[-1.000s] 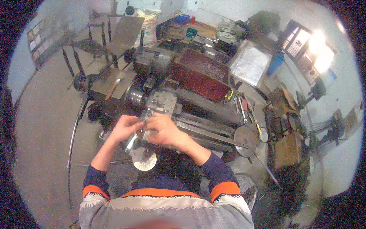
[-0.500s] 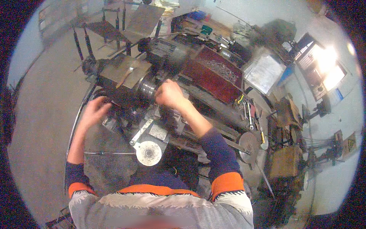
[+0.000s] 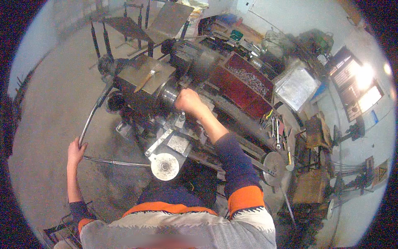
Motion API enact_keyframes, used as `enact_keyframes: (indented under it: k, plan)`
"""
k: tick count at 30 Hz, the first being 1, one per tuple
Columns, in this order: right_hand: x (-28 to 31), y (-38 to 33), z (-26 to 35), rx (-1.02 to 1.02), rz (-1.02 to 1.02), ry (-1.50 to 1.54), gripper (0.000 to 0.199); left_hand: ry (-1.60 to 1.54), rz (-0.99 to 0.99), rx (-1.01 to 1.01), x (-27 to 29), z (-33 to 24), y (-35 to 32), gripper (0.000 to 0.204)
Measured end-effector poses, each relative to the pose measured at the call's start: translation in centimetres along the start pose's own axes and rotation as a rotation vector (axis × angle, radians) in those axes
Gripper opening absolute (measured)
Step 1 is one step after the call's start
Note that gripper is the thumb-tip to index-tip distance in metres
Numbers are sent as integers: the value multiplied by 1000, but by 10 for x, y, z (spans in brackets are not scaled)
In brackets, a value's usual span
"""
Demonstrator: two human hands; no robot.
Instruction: The person operates a metal lathe in a workshop, repeatedly loading small metal pieces into the chuck, engaging the machine, and removing finished parts. The cycle of loading, machining, and unloading is performed continuously throughout the clip.
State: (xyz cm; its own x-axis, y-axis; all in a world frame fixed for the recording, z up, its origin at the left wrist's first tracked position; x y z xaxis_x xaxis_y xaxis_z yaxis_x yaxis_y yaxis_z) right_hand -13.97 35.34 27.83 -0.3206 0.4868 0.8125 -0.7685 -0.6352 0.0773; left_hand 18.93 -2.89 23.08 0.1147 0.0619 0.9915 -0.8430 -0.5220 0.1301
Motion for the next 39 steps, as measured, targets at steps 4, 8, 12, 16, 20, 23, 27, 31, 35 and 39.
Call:
enact_keyframes:
  k: [4, 8, 12, 16, 20, 23, 27, 31, 35, 39]
  plan:
    - [-4, 3, -7, 15, -66, -80, 20, 163, 17, -7, -12, -1, 20, 19]
    - [-7, 1, -1, -9, -60, -61, 22, 424, 83, 8, -27, 50, 55, 17]
    - [-6, 3, -4, 6, -68, -65, 22, 493, 11, 135, -44, 135, 153, 13]
    - [-7, 4, -7, -43, -79, -143, 23, 435, 23, 290, -51, 138, 183, 19]
    - [2, -7, 4, 6, -64, 2, 22, 105, 74, 286, -44, 107, 181, 29]
    - [28, -32, 0, 81, -173, 42, 26, -230, -577, -149, -40, 17, 154, 29]
    - [74, -100, -24, 156, -297, -19, 28, -272, 261, -80, -151, -47, 166, 28]
    - [105, -197, -38, -62, -478, 10, 25, 11, 536, -176, -214, -106, 137, 40]
    - [109, -307, -70, -441, -610, -11, 32, 422, 371, -571, -204, -113, 158, 25]
    - [109, -393, -107, -604, -673, -84, 28, 204, 211, -377, -195, -103, 170, 15]
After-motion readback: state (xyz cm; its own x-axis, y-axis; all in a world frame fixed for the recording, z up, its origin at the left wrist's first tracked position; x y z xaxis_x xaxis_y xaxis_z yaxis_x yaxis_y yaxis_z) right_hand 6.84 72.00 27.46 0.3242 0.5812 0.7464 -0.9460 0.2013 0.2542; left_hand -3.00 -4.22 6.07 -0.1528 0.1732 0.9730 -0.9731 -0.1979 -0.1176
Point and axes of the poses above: each hand's wrist, its own y-axis towards the middle knuckle, its own x-axis out of the back of the hand, z = x × y, the point moved 1 cm from there along y, towards the middle knuckle, and after that the axes turned 15 degrees about y, right-handed, at the moved point
